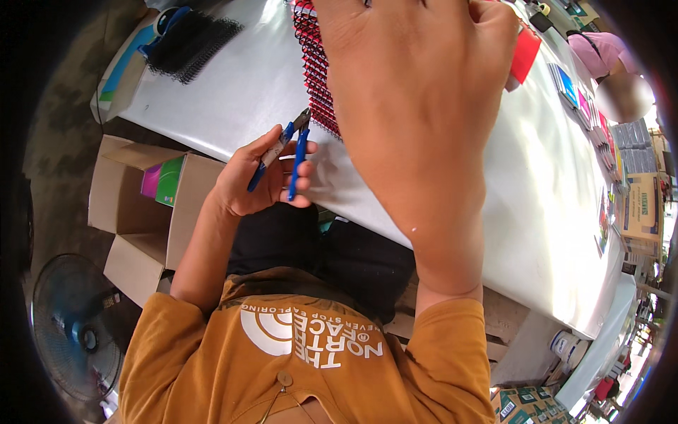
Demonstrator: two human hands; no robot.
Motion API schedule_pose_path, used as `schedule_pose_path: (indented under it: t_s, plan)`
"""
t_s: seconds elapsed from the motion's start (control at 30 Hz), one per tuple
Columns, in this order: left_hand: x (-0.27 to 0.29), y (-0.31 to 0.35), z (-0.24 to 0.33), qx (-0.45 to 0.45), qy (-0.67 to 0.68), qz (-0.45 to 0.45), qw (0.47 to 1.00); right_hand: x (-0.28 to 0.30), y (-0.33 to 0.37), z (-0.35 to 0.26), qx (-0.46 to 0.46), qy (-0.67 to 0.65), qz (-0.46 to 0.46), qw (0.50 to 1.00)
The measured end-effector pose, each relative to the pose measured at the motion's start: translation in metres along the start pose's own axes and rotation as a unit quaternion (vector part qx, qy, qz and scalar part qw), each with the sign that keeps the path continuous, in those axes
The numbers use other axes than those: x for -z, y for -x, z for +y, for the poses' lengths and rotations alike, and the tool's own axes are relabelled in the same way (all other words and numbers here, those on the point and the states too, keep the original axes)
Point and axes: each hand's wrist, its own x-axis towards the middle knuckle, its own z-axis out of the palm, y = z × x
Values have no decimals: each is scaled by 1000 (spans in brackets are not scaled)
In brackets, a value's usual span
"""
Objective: The person trims the excess plastic from the spiral bindings of a stack of notebooks using blue-handled snips.
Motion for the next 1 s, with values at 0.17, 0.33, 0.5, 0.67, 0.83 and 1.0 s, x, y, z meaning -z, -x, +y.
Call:
schedule_pose_path:
  t_s: [0.17,0.33,0.5,0.67,0.83,1.0]
  plan:
    - [-13,-7,-16,-93,-593,311,737,-6,7,6,-6,-12,1,1000]
    - [-19,-1,-2,8,-145,156,977,-6,13,12,-8,-17,4,1000]
    - [10,-5,-2,16,73,-37,997,-8,14,13,-4,-29,7,1000]
    - [-30,-12,0,0,-536,296,791,-11,18,16,-3,-26,0,1000]
    - [-18,-5,4,18,-215,193,957,-10,18,17,-2,-33,4,999]
    - [5,-4,1,40,-12,32,999,-11,17,19,1,-36,7,999]
